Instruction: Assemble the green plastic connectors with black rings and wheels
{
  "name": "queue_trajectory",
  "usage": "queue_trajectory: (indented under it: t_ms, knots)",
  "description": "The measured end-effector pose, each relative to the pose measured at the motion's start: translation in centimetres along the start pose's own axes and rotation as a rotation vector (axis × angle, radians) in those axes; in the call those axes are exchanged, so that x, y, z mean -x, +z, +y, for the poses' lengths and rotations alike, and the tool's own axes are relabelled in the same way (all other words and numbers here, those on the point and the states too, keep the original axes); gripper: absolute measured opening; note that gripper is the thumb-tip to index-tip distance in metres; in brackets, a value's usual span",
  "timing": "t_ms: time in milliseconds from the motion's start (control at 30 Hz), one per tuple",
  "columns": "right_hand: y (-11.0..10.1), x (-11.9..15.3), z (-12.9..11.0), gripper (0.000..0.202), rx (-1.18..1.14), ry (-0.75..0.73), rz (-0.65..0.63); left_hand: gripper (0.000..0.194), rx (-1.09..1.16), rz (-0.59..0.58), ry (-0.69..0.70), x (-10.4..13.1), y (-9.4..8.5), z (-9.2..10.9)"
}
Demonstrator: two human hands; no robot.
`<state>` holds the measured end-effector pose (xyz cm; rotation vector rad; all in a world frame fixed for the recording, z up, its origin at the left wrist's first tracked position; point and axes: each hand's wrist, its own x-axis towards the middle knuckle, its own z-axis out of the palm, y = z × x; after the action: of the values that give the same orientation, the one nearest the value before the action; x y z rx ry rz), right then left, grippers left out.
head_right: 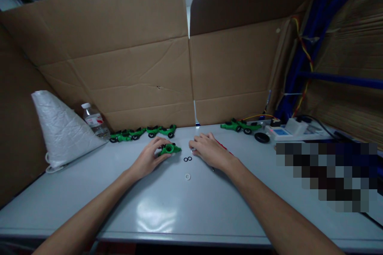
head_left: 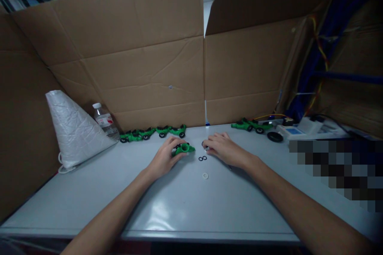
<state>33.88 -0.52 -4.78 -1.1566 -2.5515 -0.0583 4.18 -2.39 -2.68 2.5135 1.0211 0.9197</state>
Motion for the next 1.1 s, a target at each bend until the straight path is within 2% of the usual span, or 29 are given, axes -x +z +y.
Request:
queue_trajectory:
  t_ms: [200,367,567,667,767,1100]
  knots:
    - [0.0,0.0,0.2,0.005,-0.053,0.034,-0.007,0.032,0.026,0.009,-0.033,0.0,0.2,-0.4]
    - [0.7,-0.2,0.5,0.006,-0.049,0.039,-0.016,0.042,0.028,0.03,-0.06,0.3,0.5,-1.3]
    - [0.8,-0.2,0.1,0.009,-0.03,0.04,0.007,0.041,0.04,-0.005,-0.057,0.4,0.8,-2.1]
    - [0.6,-0.1,-0.1,0.011,-0.03,0.033,-0.002,0.049,0.048,-0.004,-0.065,0.4,0.9,-2.3]
    - [0.5,-0.2,-0.2,0.012,-0.032,0.039,-0.019,0.056,0.011,-0.024,-0.068,0.4,0.9,-2.1]
    - [0.3,-0.3,-0.4,0.003,-0.022,0.052,0.012,0.053,-0.066,-0.092,0.006,0.5,0.3,-1.2]
